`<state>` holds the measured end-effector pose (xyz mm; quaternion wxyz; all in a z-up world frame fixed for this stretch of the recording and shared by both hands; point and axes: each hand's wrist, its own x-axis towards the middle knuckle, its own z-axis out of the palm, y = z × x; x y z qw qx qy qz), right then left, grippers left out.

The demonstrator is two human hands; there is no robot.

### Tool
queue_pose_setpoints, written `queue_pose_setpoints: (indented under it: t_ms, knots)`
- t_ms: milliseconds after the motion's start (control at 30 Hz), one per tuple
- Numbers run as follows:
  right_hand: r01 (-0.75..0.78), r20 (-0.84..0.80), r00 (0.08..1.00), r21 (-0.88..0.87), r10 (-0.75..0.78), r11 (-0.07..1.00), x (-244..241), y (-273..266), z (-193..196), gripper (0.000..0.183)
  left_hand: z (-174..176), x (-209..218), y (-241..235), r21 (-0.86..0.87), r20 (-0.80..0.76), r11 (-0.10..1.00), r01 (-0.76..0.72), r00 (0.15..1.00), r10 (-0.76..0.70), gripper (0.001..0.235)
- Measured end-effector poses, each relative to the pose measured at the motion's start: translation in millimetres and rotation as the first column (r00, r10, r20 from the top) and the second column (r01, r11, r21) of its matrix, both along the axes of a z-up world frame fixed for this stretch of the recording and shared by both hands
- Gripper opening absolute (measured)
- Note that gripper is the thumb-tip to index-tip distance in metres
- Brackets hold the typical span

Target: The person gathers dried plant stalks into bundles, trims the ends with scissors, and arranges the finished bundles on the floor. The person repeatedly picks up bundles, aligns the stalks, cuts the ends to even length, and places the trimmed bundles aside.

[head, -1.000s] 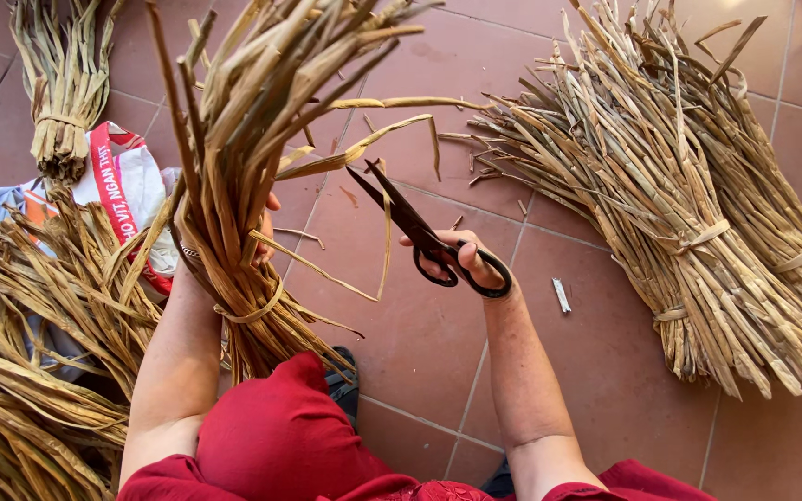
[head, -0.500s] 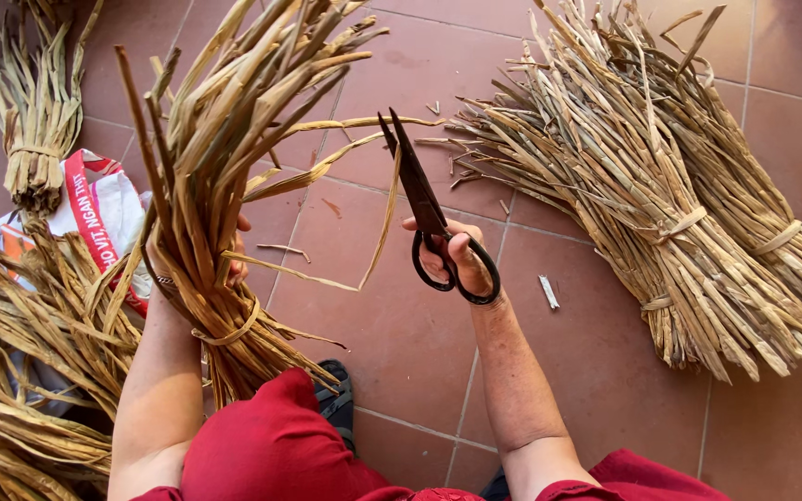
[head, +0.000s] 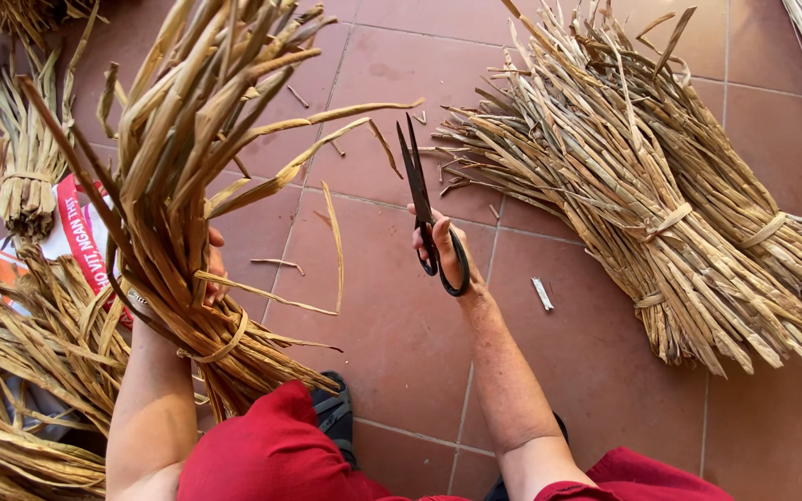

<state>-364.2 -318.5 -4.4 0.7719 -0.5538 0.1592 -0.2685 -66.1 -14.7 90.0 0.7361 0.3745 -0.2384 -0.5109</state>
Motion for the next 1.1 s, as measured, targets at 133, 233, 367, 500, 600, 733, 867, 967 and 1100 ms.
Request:
queue_pose_setpoints:
  t_ms: [133,233,367,500,600,733,867,967,1100]
  knots:
    - [0.085,-0.001,0.996,0.03,-0.085,0.996,9,-1,5,0.094,-19,13,-9,-0.118,-0.072,0.965,0.234,0.967,-0.244,0.086]
    - [0.175,-0.069,0.982,-0.007,-0.176,0.984,8,-3,17,0.087,-31,20,-8,-0.141,-0.078,0.943,0.301,0.947,-0.313,0.09]
    - [0.271,-0.082,0.96,0.017,-0.269,0.962,4,3,27,0.079,-35,23,-8,-0.13,-0.064,0.94,0.315,0.944,-0.325,0.093]
    - [0.303,-0.143,0.944,0.013,-0.298,0.953,1,3,17,0.075,-33,24,-18,-0.128,-0.107,0.956,0.264,0.955,-0.278,0.088]
    - [0.259,-0.398,0.858,-0.208,-0.324,0.943,3,-4,-1,0.065,-30,24,-25,0.114,-0.083,0.993,-0.007,0.996,0.017,0.077]
    - [0.048,-0.619,0.612,-0.593,-0.493,0.804,3,1,-44,0.052,-28,22,-34,0.227,0.115,0.953,-0.203,0.977,0.181,0.068]
    - [-0.228,-0.772,0.459,-0.581,-0.44,0.781,0,16,-103,0.052,-27,5,-49,0.268,0.255,0.932,-0.244,0.951,0.176,0.063]
    - [-0.292,-0.702,0.497,-0.689,-0.51,0.664,-1,22,-139,0.062,-22,-11,-68,0.248,0.211,0.922,-0.299,0.945,0.25,0.073]
    - [-0.498,-0.838,0.39,-0.54,-0.381,0.679,-3,17,-147,0.06,-11,-30,-86,0.284,0.265,0.89,-0.356,0.921,0.284,0.083]
